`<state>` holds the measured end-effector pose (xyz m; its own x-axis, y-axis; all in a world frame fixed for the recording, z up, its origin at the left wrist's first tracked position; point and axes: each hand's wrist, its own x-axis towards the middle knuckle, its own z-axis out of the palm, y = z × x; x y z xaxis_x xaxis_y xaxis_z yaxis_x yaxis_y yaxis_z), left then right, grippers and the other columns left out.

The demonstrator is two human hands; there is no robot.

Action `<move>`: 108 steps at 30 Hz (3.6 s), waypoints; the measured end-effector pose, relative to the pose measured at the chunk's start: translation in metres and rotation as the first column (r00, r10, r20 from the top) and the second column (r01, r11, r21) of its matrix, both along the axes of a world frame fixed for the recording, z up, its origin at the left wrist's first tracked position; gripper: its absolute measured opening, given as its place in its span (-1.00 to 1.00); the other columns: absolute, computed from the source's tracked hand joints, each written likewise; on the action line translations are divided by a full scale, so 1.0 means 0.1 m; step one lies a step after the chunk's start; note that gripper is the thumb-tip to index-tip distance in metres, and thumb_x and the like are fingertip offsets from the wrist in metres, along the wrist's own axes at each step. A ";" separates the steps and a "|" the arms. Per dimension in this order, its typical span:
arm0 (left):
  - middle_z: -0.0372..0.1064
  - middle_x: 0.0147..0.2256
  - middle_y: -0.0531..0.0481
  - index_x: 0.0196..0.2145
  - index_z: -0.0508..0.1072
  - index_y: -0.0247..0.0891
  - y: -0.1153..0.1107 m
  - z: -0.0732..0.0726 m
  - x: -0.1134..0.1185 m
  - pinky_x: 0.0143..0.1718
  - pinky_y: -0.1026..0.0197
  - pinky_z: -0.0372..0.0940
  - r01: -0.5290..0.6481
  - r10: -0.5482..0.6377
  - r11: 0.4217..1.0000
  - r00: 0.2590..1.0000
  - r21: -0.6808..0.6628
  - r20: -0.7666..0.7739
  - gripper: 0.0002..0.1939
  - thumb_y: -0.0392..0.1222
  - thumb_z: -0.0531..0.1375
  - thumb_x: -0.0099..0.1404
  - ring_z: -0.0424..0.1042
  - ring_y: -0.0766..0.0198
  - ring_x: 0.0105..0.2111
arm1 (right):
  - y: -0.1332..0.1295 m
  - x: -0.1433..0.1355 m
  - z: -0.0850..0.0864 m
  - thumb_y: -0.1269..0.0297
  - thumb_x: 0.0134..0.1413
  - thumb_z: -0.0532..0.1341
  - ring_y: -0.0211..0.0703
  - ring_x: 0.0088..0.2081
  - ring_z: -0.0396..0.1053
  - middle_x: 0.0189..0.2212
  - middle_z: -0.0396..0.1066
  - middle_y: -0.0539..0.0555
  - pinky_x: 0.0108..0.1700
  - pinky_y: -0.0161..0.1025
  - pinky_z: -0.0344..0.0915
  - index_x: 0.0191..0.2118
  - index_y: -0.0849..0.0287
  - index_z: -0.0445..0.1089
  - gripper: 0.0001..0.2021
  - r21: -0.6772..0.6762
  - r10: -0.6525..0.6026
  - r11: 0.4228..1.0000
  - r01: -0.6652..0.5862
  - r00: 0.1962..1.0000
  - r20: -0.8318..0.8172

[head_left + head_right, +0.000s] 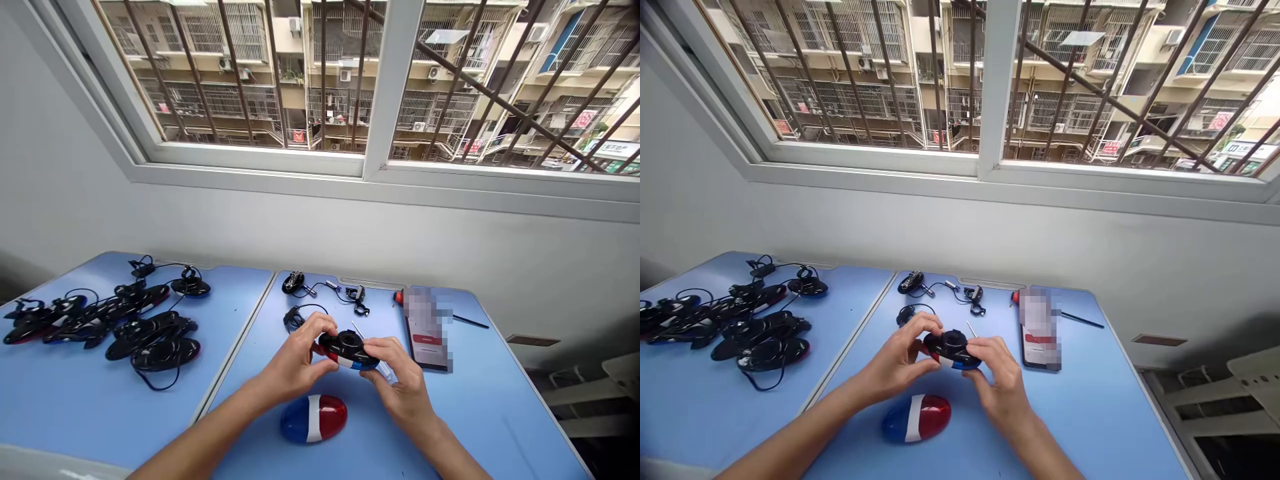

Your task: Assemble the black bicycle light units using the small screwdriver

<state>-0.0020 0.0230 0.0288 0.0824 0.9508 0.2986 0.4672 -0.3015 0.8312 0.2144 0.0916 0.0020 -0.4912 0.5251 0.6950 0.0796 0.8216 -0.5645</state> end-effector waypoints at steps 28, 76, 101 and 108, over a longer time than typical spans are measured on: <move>0.27 0.14 -0.24 0.18 0.29 -0.19 0.09 0.24 -0.52 -0.07 0.04 0.34 0.239 -0.106 0.880 0.941 -0.411 0.321 -0.34 0.22 0.19 0.25 0.38 0.01 0.03 | 0.09 -0.03 -0.06 0.64 0.13 0.15 -0.05 -0.11 0.38 -0.18 0.42 0.18 -0.13 -0.02 0.44 -0.03 0.12 0.31 -0.66 0.218 0.151 0.962 -0.167 0.985 0.088; 0.37 -0.02 0.00 0.01 0.36 -0.09 -0.11 0.02 0.12 -0.06 0.12 0.30 0.017 -0.137 0.973 0.849 -0.232 -0.511 -0.52 -0.35 0.17 0.11 0.38 0.11 -0.07 | 0.08 0.24 0.28 0.31 0.16 0.25 -0.03 -0.08 0.43 -0.16 0.51 0.07 -0.18 -0.22 0.22 -0.11 0.08 0.46 -0.83 -0.157 -0.091 0.919 0.362 0.581 0.809; 0.38 -0.07 -0.13 -0.05 0.31 -0.19 -0.08 0.00 0.25 -0.18 0.01 0.34 0.044 -0.205 0.945 0.850 -0.323 -0.485 -0.61 -0.04 0.26 0.22 0.34 -0.06 -0.05 | 0.37 0.06 0.34 0.13 0.26 0.13 -0.17 -0.39 0.47 -0.36 0.52 0.02 -0.37 -0.29 0.37 -0.29 0.02 0.47 -0.80 -0.159 0.014 0.981 0.114 0.769 0.639; 0.39 -0.04 -0.22 0.03 0.32 -0.24 -0.09 -0.05 0.27 -0.17 -0.05 0.37 0.054 -0.193 0.950 0.876 -0.309 -0.442 -0.54 -0.06 0.26 0.21 0.36 -0.14 -0.02 | 0.37 -1.12 0.66 0.28 0.17 0.20 -0.11 -0.26 0.48 -0.31 0.56 -0.02 -0.28 -0.25 0.26 -0.34 -0.01 0.54 -0.85 -0.043 -0.015 0.992 0.119 0.447 0.895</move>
